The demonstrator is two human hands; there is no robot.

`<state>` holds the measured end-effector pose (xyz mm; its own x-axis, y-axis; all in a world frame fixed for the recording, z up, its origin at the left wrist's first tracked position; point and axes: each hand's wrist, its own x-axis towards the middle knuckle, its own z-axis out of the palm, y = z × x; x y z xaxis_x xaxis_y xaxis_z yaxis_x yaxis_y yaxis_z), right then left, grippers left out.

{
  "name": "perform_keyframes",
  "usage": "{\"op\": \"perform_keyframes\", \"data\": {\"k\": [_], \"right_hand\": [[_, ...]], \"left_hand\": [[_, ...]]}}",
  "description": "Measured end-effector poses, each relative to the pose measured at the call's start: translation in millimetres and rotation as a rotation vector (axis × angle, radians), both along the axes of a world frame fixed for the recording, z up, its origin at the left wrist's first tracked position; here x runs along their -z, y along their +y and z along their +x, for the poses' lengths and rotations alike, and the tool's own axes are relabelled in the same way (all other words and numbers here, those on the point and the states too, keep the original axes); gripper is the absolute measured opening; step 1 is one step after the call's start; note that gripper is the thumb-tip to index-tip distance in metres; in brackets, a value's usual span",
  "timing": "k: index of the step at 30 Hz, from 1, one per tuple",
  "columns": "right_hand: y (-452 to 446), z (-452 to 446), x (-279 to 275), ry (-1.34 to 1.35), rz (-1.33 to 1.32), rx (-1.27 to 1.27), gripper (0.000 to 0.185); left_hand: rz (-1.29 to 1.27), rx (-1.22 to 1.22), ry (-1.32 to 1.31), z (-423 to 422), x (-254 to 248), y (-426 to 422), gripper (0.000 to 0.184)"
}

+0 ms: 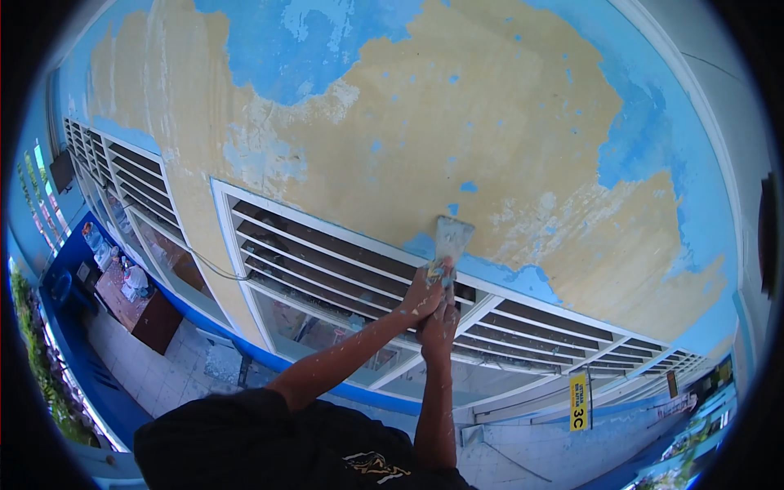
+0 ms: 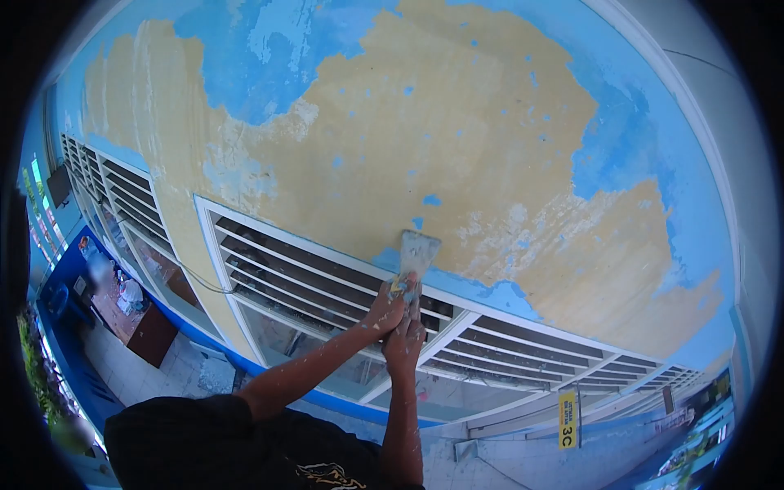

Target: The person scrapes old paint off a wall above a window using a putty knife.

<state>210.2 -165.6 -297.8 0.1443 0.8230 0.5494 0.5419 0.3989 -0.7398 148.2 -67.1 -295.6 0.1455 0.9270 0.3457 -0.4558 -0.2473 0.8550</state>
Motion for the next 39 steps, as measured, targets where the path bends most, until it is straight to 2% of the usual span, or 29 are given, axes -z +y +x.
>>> {"op": "perform_keyframes", "data": {"k": [2, 4, 6, 7, 8, 9, 11, 12, 15, 16, 19, 21, 23, 25, 27, 29, 30, 31, 32, 35, 36, 37, 39], "right_hand": [[-2, -2, -3, 0.007, -0.098, 0.041, 0.046], [9, 1, -28, -0.025, -0.033, 0.142, 0.044], [22, 1, -55, 0.208, -0.196, 0.097, 0.041], [17, -3, -58, 0.188, -0.175, 0.090, 0.039], [13, -7, -62, 0.167, -0.154, 0.083, 0.038], [9, -11, -65, 0.147, -0.133, 0.077, 0.036], [12, 3, 4, -0.575, 0.351, 0.228, 0.036], [9, -1, 8, -0.495, 0.365, 0.151, 0.040], [7, -11, -14, -0.165, 0.103, 0.157, 0.041], [9, -13, -25, -0.014, -0.004, 0.184, 0.043], [18, -12, -80, 0.263, -0.300, 0.044, 0.046], [13, -11, -75, 0.354, -0.277, -0.072, 0.050], [6, -19, -47, 0.349, -0.104, -0.060, 0.052], [4, -27, -54, 0.414, -0.044, -0.068, 0.053], [15, -16, -56, 0.443, -0.077, -0.050, 0.051], [30, -10, -64, 0.536, -0.080, -0.039, 0.047], [20, -11, -95, 0.603, -0.165, -0.084, 0.046], [12, -12, -109, 0.670, -0.254, -0.128, 0.046], [15, -14, -101, 0.747, -0.236, -0.136, 0.047], [-10, -25, -88, 0.518, -0.132, -0.061, 0.048], [-4, -24, -79, 0.561, -0.107, -0.072, 0.047], [1, -23, -70, 0.603, -0.082, -0.083, 0.047], [-5, -22, -100, 0.528, -0.174, -0.049, 0.046]], "left_hand": [[-0.042, -0.020, 0.074, -9, -13, -15, 0.045], [0.001, -0.015, 0.031, -7, -46, -8, 0.043], [-0.013, 0.014, 0.017, -12, -82, -3, 0.043], [-0.056, 0.038, 0.020, -16, -97, -7, 0.043], [-0.098, 0.061, 0.023, -18, -102, -11, 0.044], [0.032, -0.050, 0.110, -16, -78, -2, 0.045], [0.300, -0.280, 0.273, -9, -2, 16, 0.047], [-0.077, 0.016, 0.068, -14, -4, -8, 0.048], [0.081, -0.033, 0.166, -22, -19, -3, 0.046], [-0.008, -0.006, -0.010, -14, -33, -3, 0.044], [-0.012, -0.037, 0.029, -24, -102, -9, 0.040], [-0.042, 0.017, 0.030, -24, -89, -3, 0.039], [0.051, -0.087, 0.076, -12, -47, 12, 0.040], [0.153, -0.197, 0.124, 0, -11, 31, 0.042], [0.152, -0.183, 0.168, -1, -17, 17, 0.044], [0.111, -0.064, 0.194, -15, -99, -1, 0.045], [0.084, -0.059, 0.173, -14, -110, -2, 0.046], [0.054, -0.054, 0.151, -11, -115, -5, 0.046], [0.027, -0.049, 0.129, -10, -117, -6, 0.047], [0.006, -0.039, 0.147, -9, -64, -5, 0.044], [0.000, -0.037, 0.155, -11, -63, -7, 0.044], [0.029, -0.079, 0.087, -7, -66, -5, 0.043], [0.070, -0.157, -0.043, -5, -104, -17, 0.043]]}}
